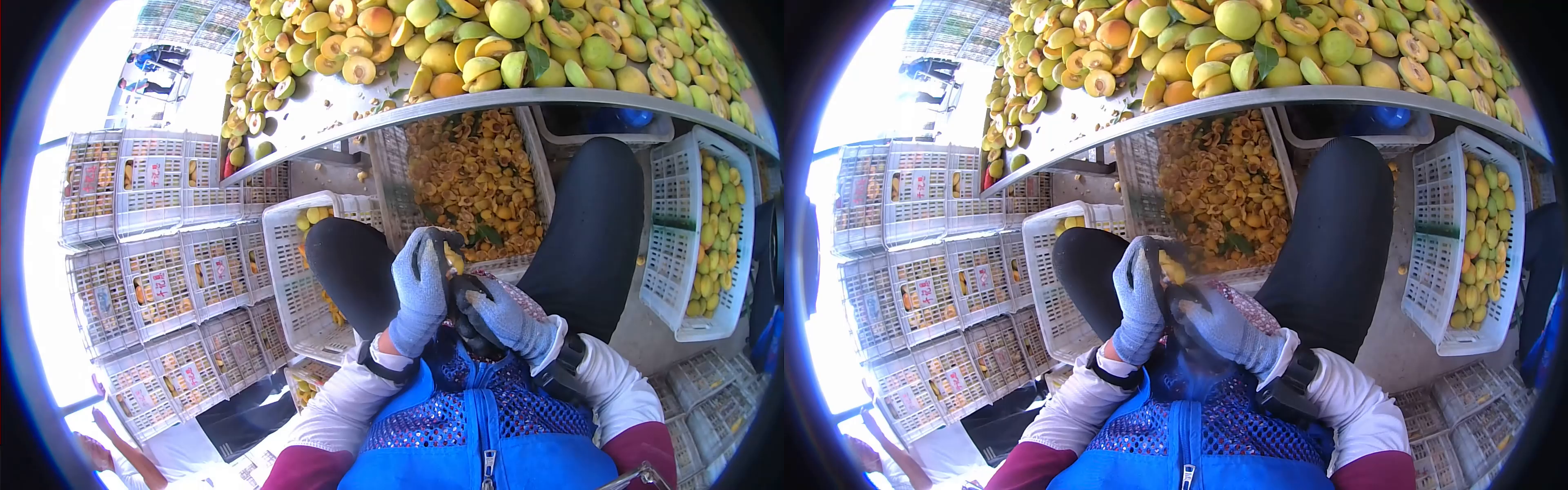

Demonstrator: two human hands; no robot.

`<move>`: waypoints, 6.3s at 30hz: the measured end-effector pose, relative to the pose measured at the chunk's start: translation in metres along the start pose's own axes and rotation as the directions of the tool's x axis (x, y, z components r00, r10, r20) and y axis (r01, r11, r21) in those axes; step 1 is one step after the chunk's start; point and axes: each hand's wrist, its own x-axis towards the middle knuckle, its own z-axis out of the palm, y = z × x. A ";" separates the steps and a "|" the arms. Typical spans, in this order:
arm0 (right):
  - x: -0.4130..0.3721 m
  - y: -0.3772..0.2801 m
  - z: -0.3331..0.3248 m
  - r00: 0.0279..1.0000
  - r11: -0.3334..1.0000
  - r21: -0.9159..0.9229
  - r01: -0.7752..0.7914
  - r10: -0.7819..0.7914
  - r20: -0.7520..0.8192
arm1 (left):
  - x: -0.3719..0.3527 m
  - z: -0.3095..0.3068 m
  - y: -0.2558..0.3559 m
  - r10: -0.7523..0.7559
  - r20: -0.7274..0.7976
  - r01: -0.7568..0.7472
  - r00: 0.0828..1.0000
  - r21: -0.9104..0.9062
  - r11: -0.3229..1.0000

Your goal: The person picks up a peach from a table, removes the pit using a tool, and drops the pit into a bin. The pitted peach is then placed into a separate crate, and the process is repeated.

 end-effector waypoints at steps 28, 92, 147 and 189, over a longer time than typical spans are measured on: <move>-0.005 -0.036 -0.006 0.806 0.678 0.474 -0.562 0.322 0.496 | 0.019 0.003 -0.008 0.254 0.260 -0.269 0.931 0.020 0.963; 0.023 -0.094 0.004 0.687 -0.309 -0.834 0.457 -0.473 0.552 | -0.015 -0.068 -0.001 -0.057 0.231 0.009 0.971 0.204 0.979; 0.025 -0.087 0.016 0.901 0.373 -0.892 0.257 -0.426 0.082 | 0.032 -0.025 0.023 -0.285 -0.024 0.269 0.958 -0.270 0.925; -0.005 -0.018 0.012 0.999 0.914 -0.405 0.012 0.010 0.052 | -0.014 -0.028 -0.008 0.180 -0.013 -0.161 0.984 0.395 0.905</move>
